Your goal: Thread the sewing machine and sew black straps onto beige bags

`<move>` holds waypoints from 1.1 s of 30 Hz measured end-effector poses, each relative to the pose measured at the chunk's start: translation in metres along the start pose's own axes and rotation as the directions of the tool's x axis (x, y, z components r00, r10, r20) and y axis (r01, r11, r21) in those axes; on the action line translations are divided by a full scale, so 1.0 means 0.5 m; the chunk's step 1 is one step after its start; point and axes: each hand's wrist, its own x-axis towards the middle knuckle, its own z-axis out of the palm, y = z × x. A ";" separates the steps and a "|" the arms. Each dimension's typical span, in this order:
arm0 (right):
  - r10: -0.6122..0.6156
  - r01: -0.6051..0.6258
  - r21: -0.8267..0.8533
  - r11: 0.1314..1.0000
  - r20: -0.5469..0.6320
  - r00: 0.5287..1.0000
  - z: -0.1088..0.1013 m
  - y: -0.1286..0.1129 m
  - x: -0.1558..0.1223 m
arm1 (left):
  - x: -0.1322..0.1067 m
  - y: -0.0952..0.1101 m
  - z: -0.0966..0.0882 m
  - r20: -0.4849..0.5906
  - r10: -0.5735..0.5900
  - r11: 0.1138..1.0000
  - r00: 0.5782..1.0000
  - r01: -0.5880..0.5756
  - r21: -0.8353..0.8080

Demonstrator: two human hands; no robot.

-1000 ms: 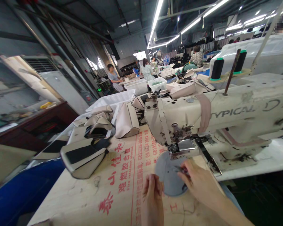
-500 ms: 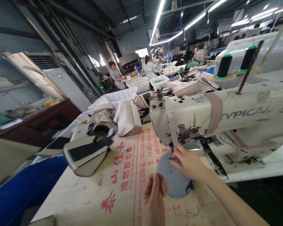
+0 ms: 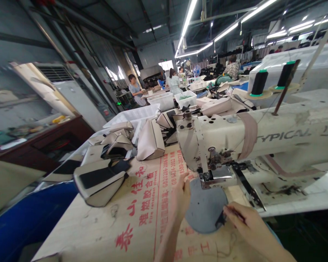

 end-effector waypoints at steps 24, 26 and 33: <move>0.019 -0.028 -0.012 1.000 -0.478 0.878 0.029 0.026 0.087 | 0.019 -0.045 -0.079 -0.138 0.037 0.988 0.990 -0.015 0.153; 0.019 -0.042 -0.035 0.998 -0.500 0.866 0.037 0.018 0.094 | -0.020 -0.062 -0.078 -0.142 0.021 0.990 0.990 -0.001 0.142; -0.135 -0.052 -0.468 0.882 -0.359 0.924 0.039 0.007 0.108 | -0.103 -0.061 -0.019 -0.084 -0.010 0.994 0.996 0.019 0.104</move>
